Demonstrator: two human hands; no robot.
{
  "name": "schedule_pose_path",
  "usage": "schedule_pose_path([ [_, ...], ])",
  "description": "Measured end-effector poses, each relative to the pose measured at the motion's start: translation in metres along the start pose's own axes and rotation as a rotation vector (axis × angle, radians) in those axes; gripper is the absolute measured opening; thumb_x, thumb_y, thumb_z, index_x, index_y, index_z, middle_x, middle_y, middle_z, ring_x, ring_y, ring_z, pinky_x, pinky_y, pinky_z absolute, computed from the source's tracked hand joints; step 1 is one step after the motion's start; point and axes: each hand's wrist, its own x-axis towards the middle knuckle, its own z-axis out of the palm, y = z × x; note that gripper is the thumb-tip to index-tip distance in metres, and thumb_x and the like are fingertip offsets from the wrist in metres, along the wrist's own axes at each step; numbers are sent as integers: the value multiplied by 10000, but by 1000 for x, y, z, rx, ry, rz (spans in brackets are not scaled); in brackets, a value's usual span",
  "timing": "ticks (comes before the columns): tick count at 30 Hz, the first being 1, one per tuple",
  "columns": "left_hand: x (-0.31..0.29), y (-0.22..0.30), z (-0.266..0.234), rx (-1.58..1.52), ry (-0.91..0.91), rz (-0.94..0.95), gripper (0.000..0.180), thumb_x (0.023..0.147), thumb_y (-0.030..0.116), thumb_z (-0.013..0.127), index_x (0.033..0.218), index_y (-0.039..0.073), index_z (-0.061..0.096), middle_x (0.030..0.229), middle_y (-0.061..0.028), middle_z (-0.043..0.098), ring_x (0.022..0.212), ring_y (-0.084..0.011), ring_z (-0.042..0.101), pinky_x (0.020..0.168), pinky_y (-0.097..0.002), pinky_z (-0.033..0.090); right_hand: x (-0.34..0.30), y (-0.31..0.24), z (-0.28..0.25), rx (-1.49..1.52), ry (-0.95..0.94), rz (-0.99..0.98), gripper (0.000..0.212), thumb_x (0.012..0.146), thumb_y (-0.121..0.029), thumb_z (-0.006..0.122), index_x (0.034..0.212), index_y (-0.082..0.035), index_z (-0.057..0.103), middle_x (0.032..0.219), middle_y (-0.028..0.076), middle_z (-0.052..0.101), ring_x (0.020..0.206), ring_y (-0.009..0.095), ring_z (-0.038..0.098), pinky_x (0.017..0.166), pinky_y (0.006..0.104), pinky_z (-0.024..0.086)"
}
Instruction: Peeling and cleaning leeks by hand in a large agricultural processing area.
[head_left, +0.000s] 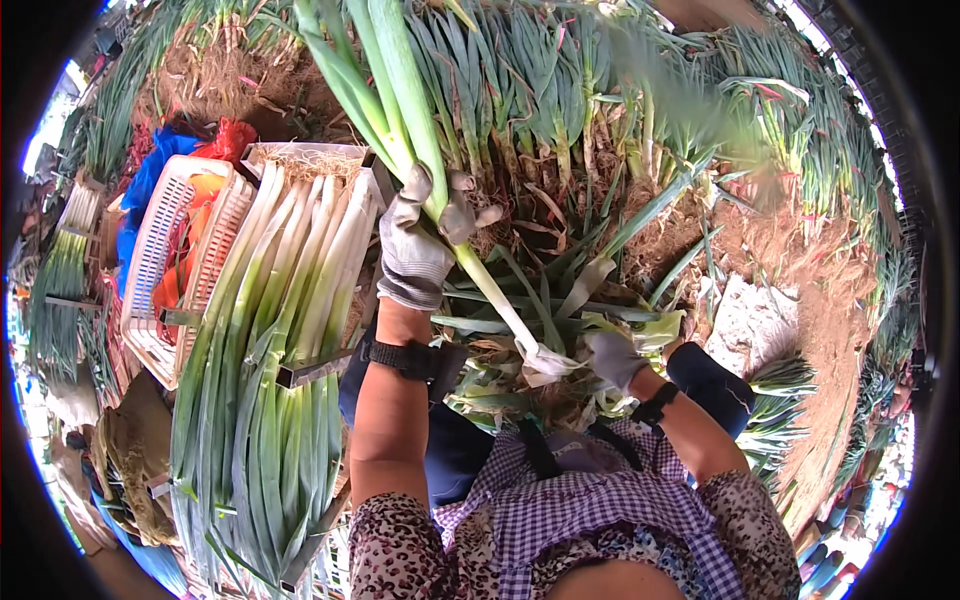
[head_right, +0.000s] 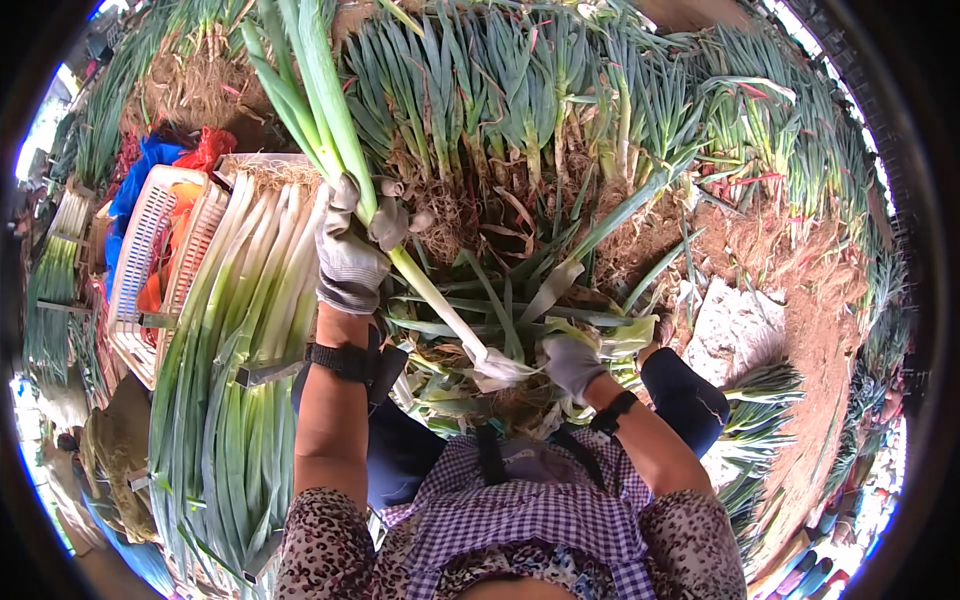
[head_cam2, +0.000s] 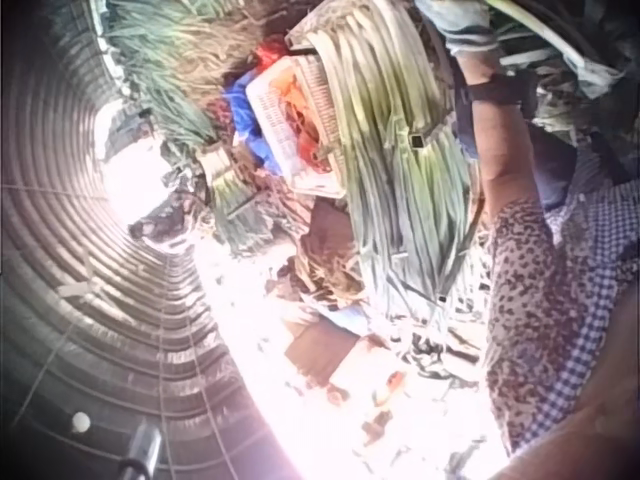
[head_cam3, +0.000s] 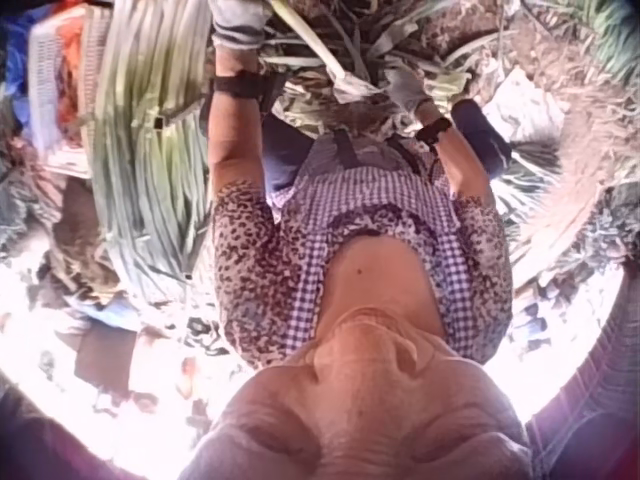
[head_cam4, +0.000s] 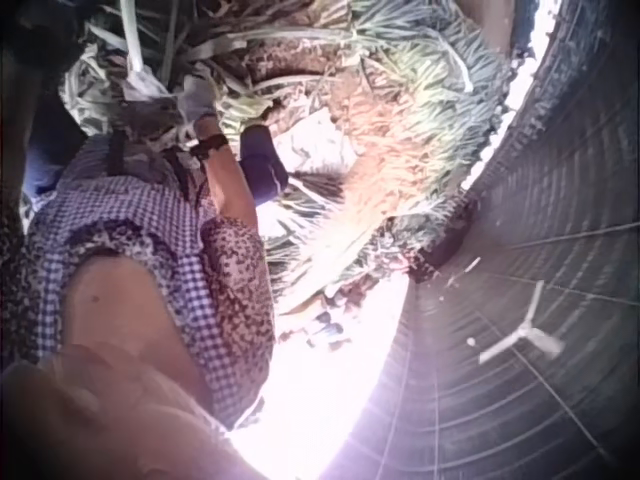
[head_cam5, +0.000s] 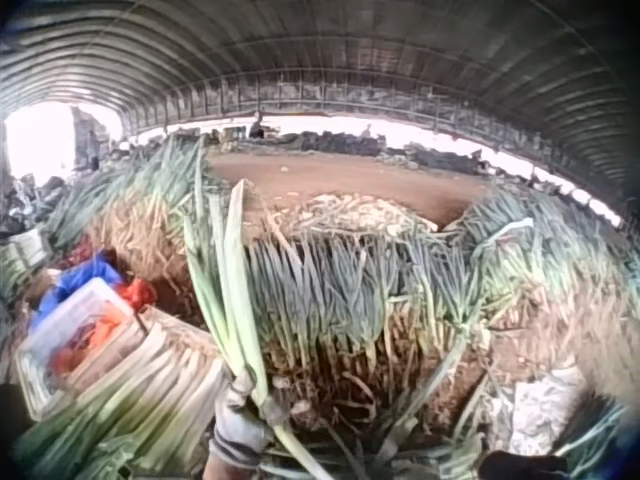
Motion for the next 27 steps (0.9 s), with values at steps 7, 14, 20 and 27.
schedule_pose_path([
  [7, 2, 2, -8, 72, 230, 82, 417, 1002, 452, 525, 942, 46, 599, 555, 12, 439, 461, -139, 420, 712, -440, 572, 24, -81, -40, 467, -182, -102, 561, 874, -437, 749, 1214, -7, 631, 925, 88, 729, 793, 171, 677, 778, 336, 531],
  [14, -1, -46, -15, 269, 407, -33, 196, 966, 232, 648, 966, 43, 596, 657, -34, 559, 526, -155, 570, 649, -404, 599, 37, -94, -50, 830, -70, 22, 370, 938, -361, 697, 1066, -14, 707, 864, 74, 732, 723, 123, 646, 660, 301, 514],
  [20, 4, -74, -32, 379, 478, -155, 168, 931, 172, 685, 843, 42, 625, 595, -24, 539, 439, -162, 511, 518, -349, 578, 1, -102, -53, 687, 106, -109, 327, 976, -316, 650, 949, 9, 679, 723, 76, 647, 620, 111, 549, 572, 309, 456],
  [27, 18, -107, -30, 399, 601, -230, 203, 910, 127, 707, 787, 29, 577, 628, -23, 507, 480, -159, 502, 507, -372, 569, -100, -105, -78, 526, 266, 62, 312, 978, -291, 648, 854, -6, 656, 621, 100, 541, 525, 174, 464, 520, 360, 406],
])
